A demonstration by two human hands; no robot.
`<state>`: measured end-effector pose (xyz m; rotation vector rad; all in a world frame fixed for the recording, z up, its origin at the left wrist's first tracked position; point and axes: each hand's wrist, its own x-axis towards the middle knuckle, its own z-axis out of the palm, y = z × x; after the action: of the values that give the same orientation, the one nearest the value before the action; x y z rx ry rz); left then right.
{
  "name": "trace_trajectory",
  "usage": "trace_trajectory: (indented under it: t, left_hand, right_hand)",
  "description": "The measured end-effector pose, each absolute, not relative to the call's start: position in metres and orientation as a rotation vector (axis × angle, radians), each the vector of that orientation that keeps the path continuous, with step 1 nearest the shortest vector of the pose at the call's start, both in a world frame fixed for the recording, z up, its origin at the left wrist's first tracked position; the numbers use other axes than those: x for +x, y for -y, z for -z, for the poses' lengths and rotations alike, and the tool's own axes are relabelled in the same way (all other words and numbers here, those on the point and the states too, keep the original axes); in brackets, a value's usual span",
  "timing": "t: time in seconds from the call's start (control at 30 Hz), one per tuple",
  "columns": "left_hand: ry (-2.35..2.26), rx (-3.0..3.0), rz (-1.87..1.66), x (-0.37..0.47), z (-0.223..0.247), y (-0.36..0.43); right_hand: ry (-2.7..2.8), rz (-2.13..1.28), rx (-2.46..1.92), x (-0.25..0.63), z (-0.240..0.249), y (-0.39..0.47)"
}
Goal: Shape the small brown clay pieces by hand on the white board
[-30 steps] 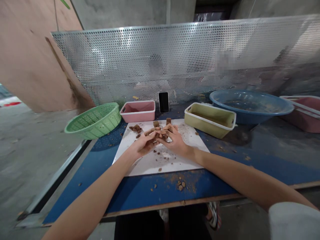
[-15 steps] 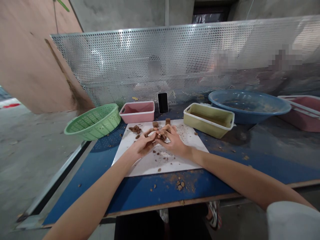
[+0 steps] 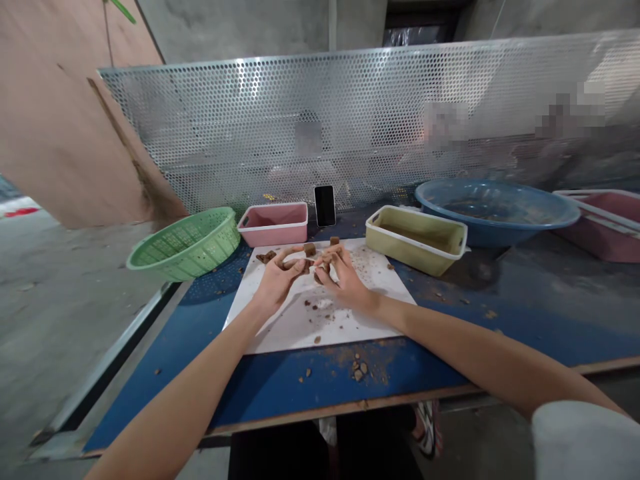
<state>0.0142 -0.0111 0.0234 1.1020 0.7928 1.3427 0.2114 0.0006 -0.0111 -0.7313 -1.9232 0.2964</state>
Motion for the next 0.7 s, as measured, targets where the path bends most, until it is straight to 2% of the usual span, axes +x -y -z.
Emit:
trace_trajectory:
  t: [0.7]
  left_hand:
    - [-0.836, 1.215, -1.226, 0.0087, -0.0219, 0.0092]
  right_hand:
    - [1.954, -0.292, -0.670, 0.2109, 0.0059, 0.0024]
